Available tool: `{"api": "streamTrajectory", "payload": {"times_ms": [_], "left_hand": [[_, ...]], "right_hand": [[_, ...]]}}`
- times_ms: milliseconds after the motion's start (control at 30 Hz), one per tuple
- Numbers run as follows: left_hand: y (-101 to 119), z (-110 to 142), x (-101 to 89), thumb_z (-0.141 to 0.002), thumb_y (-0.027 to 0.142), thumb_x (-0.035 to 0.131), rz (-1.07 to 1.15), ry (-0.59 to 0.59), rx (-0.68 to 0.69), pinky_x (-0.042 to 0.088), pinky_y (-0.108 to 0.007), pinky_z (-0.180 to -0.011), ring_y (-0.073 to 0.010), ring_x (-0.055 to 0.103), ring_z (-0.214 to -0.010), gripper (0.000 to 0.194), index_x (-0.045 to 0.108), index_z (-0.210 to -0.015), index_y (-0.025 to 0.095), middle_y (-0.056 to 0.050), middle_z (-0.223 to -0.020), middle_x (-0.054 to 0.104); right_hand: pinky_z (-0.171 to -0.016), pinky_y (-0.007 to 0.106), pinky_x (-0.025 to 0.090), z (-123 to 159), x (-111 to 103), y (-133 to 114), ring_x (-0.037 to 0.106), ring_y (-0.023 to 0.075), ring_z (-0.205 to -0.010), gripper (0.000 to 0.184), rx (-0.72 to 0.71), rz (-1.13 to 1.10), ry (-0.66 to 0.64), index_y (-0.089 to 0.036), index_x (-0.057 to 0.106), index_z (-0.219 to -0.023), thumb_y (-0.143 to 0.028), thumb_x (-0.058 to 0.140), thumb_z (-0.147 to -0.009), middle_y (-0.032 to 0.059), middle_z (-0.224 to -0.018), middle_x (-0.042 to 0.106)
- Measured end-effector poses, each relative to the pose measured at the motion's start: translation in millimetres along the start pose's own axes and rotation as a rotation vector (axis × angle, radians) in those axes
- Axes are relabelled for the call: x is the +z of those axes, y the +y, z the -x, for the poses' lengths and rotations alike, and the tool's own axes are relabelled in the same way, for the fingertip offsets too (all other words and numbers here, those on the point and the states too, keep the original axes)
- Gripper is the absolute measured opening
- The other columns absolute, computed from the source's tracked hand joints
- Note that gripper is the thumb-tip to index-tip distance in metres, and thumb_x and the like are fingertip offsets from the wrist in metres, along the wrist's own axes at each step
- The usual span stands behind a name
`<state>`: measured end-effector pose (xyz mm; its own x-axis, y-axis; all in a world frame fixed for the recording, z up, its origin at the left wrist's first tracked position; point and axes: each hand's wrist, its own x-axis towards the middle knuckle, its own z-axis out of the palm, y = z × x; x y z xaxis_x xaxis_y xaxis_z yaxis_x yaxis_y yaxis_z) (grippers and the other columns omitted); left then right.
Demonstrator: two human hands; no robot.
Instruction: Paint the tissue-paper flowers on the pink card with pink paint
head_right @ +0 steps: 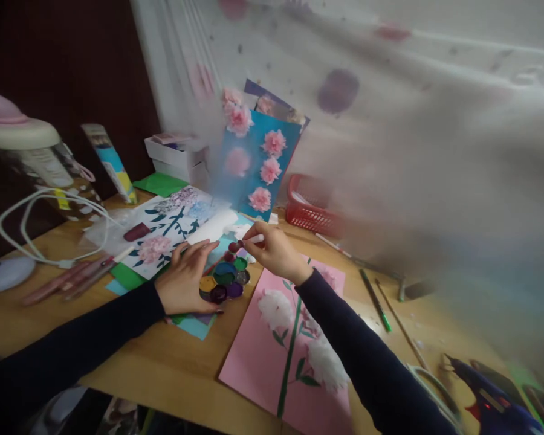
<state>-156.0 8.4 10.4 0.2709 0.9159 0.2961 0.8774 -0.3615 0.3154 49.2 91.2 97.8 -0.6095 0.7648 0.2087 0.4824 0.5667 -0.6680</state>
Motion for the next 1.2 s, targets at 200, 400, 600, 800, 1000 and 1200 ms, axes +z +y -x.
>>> {"api": "streamTrajectory", "payload": {"times_ms": [200, 400, 600, 800, 1000, 1200], "left_hand": [[1.3, -0.9, 2.5, -0.047, 0.062, 0.076, 0.051, -0.025, 0.004, 0.002, -0.056, -0.108, -0.0373, 0.027, -0.137, 0.118, 0.019, -0.139, 0.015, -0.021, -0.141, 0.042], [-1.6, 2.2, 6.5, -0.051, 0.061, 0.074, 0.075, 0.006, 0.005, 0.000, -0.055, -0.109, -0.0368, 0.027, -0.136, 0.113, 0.023, -0.139, 0.013, -0.018, -0.140, 0.044], [-2.9, 2.7, 9.4, -0.053, 0.064, 0.073, 0.082, 0.030, 0.015, -0.001, -0.057, -0.109, -0.0368, 0.028, -0.136, 0.112, 0.024, -0.140, 0.013, -0.017, -0.138, 0.046], [-8.0, 2.9, 9.1, -0.053, 0.064, 0.075, 0.083, -0.029, 0.019, -0.002, -0.059, -0.108, -0.0376, 0.026, -0.137, 0.115, 0.022, -0.141, 0.013, -0.021, -0.141, 0.042], [-20.6, 0.2, -13.4, -0.048, 0.064, 0.079, 0.275, 0.013, 0.002, 0.017, -0.053, -0.108, -0.0358, 0.031, -0.134, 0.104, 0.038, -0.133, 0.019, -0.018, -0.136, 0.046], [-29.7, -8.1, -38.5, -0.056, 0.086, 0.057, 0.767, -0.274, 0.085, 0.046, -0.042, -0.084, -0.0284, 0.063, -0.093, 0.064, 0.051, -0.063, 0.023, -0.012, -0.096, 0.068]], "right_hand": [[-0.061, 0.024, 0.044, -16.2, 16.7, 7.8, 0.060, 0.0134, -0.065, 0.007, -0.001, 0.133, -0.094, -0.017, 0.060, -0.079, -0.023, 0.058, -0.079, 0.0022, -0.072, 0.065], [-0.061, 0.023, 0.043, -18.7, 23.0, 5.4, 0.061, 0.0127, -0.065, 0.004, 0.007, 0.226, -0.185, -0.017, 0.061, -0.080, -0.019, 0.057, -0.080, 0.0020, -0.072, 0.067], [-0.065, 0.024, 0.042, -25.7, 21.0, -5.7, 0.063, 0.0145, -0.070, 0.006, -0.019, 0.464, -0.187, -0.018, 0.064, -0.081, -0.023, 0.061, -0.081, 0.0038, -0.077, 0.071], [-0.056, 0.022, 0.037, -35.6, 25.5, -11.2, 0.064, 0.0145, -0.065, 0.016, 0.058, 0.495, -0.174, -0.018, 0.060, -0.078, -0.032, 0.060, -0.084, 0.0041, -0.070, 0.071], [-0.056, 0.022, 0.037, -35.6, 27.5, -14.5, 0.063, 0.0147, -0.063, 0.013, 0.049, 0.505, -0.186, -0.018, 0.059, -0.075, -0.028, 0.060, -0.083, 0.0043, -0.069, 0.071], [-0.054, 0.023, 0.035, -35.2, 25.8, -7.3, 0.060, 0.0138, -0.060, 0.015, 0.018, 0.492, -0.198, -0.018, 0.059, -0.074, -0.030, 0.059, -0.084, 0.0041, -0.068, 0.069]]}}
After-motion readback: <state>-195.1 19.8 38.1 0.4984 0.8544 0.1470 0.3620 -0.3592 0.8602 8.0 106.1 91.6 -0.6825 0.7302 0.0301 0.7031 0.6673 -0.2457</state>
